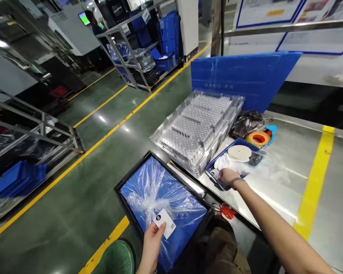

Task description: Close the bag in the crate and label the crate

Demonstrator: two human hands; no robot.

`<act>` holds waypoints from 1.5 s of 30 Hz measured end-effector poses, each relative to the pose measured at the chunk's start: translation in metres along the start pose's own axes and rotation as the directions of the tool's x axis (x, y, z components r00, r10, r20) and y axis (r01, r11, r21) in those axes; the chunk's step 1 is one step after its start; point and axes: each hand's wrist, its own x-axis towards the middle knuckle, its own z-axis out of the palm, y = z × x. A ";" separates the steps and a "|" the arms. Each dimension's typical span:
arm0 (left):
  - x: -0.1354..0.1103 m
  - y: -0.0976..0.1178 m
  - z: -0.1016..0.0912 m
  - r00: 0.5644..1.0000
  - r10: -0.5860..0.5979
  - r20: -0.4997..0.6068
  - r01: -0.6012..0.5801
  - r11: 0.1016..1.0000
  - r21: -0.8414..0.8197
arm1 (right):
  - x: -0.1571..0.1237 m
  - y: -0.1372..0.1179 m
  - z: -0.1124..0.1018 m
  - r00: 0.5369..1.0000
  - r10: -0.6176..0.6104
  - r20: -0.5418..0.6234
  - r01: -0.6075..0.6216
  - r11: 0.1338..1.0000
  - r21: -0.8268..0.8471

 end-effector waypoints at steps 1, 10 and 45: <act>0.003 0.001 -0.008 0.999 -0.016 0.035 0.016 1.000 -0.011 | -0.011 -0.001 -0.009 0.999 0.028 -0.036 -0.028 0.999 0.016; 0.039 0.026 -0.051 0.899 -0.380 0.217 0.292 0.890 0.350 | -0.159 -0.102 0.071 0.906 -0.392 -0.158 0.319 0.880 -0.352; -0.008 -0.085 -0.090 0.547 -0.563 0.619 -0.249 0.597 0.763 | -0.178 -0.039 0.340 0.985 -0.088 -0.150 0.174 0.541 0.823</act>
